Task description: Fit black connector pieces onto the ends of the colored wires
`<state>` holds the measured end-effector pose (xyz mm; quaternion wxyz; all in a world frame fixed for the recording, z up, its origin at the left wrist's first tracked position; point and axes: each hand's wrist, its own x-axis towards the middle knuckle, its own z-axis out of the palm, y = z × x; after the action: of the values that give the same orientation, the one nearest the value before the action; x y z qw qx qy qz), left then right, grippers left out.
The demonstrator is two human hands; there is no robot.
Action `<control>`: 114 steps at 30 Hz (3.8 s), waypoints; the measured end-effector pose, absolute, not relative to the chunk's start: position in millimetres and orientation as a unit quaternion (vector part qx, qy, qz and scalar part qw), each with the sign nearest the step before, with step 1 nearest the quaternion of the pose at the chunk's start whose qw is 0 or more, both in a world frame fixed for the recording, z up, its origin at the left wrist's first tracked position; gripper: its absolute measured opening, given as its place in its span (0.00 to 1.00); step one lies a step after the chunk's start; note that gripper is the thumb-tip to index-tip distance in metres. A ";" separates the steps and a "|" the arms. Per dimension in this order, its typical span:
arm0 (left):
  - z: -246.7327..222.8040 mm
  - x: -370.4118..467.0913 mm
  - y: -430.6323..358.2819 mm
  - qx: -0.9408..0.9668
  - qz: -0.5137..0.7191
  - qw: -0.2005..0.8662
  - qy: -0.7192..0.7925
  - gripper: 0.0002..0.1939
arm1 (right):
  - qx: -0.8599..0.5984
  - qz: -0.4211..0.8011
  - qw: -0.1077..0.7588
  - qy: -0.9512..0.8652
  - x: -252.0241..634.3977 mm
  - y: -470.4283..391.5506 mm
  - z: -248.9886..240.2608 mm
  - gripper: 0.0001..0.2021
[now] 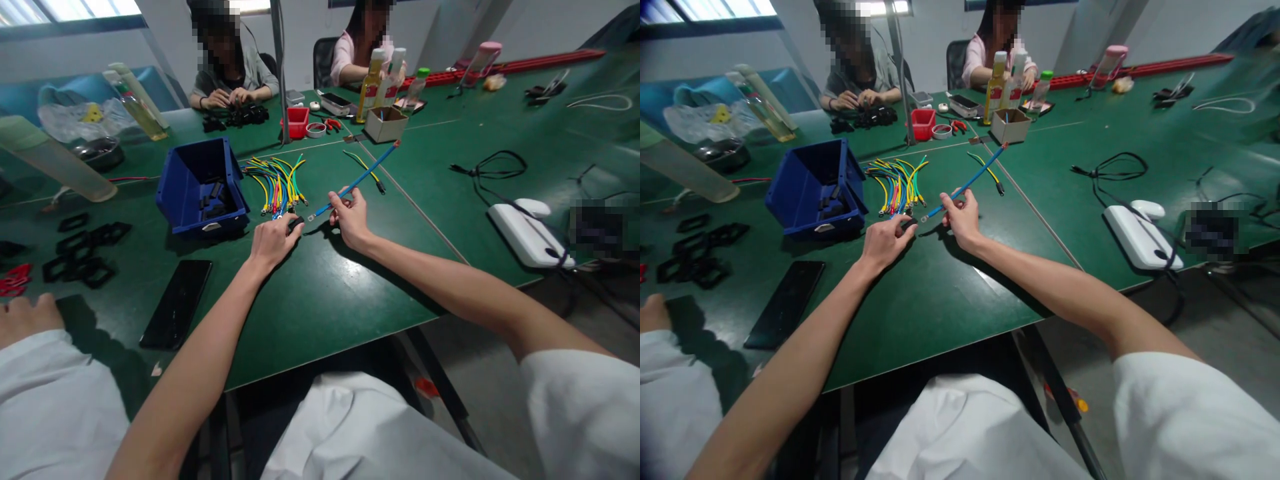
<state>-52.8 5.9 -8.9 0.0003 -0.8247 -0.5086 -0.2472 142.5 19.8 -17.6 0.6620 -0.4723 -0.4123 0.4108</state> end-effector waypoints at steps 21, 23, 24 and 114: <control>-9.3 -54.3 7.5 -0.825 -0.274 -0.031 -0.493 0.13 | -0.468 0.416 0.667 -0.404 141.2 19.0 -16.8 0.24; -9.2 -54.7 7.7 -0.826 -0.274 -0.031 -0.492 0.13 | -0.462 0.420 0.669 -0.403 140.9 18.9 -16.5 0.24; -9.2 -54.9 7.7 -0.826 -0.273 -0.032 -0.492 0.13 | -0.460 0.421 0.669 -0.404 140.8 18.9 -16.3 0.24; -18.5 -49.3 5.6 -0.826 -0.384 -0.049 -0.411 0.12 | -0.448 0.466 0.618 -0.448 130.7 12.7 -11.5 0.26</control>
<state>-49.3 5.6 -18.5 -0.0492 -0.8258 -0.4106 -0.3836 130.7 12.7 -11.5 0.6178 -0.4476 -0.4480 0.4661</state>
